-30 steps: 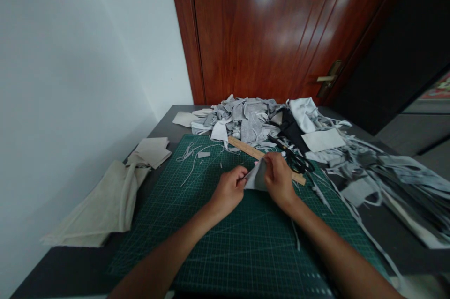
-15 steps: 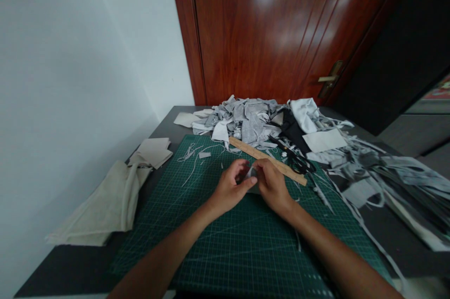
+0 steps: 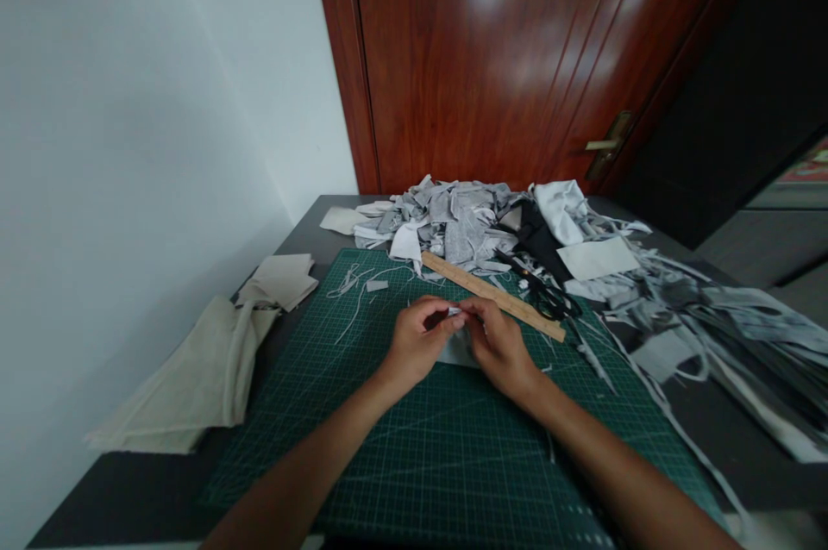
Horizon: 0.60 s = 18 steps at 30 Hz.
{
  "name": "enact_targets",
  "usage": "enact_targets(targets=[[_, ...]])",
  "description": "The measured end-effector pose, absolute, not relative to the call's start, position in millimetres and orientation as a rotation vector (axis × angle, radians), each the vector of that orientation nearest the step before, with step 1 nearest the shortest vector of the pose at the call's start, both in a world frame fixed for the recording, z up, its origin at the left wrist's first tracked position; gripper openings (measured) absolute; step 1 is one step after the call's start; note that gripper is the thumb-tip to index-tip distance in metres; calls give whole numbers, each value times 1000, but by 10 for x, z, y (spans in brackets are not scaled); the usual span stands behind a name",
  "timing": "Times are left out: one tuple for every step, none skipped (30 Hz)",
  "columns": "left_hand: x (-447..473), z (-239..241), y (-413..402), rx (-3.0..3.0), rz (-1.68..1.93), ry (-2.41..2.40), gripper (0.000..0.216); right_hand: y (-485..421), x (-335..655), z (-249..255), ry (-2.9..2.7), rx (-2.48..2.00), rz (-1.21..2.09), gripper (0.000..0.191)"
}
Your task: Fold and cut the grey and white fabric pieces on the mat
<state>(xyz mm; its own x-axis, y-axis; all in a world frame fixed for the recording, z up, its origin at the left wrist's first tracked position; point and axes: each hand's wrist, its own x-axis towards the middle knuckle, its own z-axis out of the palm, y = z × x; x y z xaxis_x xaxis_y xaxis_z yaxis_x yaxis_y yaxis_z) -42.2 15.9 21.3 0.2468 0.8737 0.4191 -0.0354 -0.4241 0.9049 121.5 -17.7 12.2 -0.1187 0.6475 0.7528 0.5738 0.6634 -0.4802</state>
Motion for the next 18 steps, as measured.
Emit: enact_targets(targets=[[-417,212,163,1625,1337,770,17,-182,1211,125,-1777,-977,94,23],[-415,212,167,1607,1369,751,15,-184,1207,128,-1762,-977,109,21],[-416,215,169,1597,1400,738,14,-185,1205,130,-1746,-982,132,18],[-419,221,170,1604,1420,734,13,-184,1202,129,-1724,-989,162,16],[-424,230,169,1622,1427,738,12,-183,1198,127,-1697,-997,197,13],[-430,242,165,1639,1424,749,12,-182,1193,124,-1668,-1005,235,11],[-437,257,159,1652,1411,764,12,-182,1187,120,-1643,-1013,277,11],[-444,273,151,1660,1392,784,13,-184,1178,116,-1628,-1016,323,13],[-452,289,145,1663,1371,812,14,-187,1168,113,-1617,-1017,366,17],[-461,305,140,1658,1351,848,16,-191,1156,111,-1613,-1024,400,25],[-472,321,139,1647,1342,887,18,-196,1142,111,-1620,-1043,426,35],[-487,336,143,1628,1344,923,19,-201,1127,112,-1634,-1076,441,46],[-505,352,152,1607,1359,954,21,-205,1112,116,-1654,-1116,447,55],[-527,367,166,1588,1385,980,22,-208,1097,120,-1677,-1159,449,58],[-552,382,183,1575,1419,999,23,-210,1083,127,-1699,-1197,450,55],[-579,396,203,1573,1459,1013,22,-210,1071,134,-1715,-1221,456,48],[-606,410,223,1584,1500,1025,22,-208,1062,143,-1718,-1232,464,39],[-632,421,243,1607,1540,1039,21,-207,1056,152,-1713,-1233,476,30]])
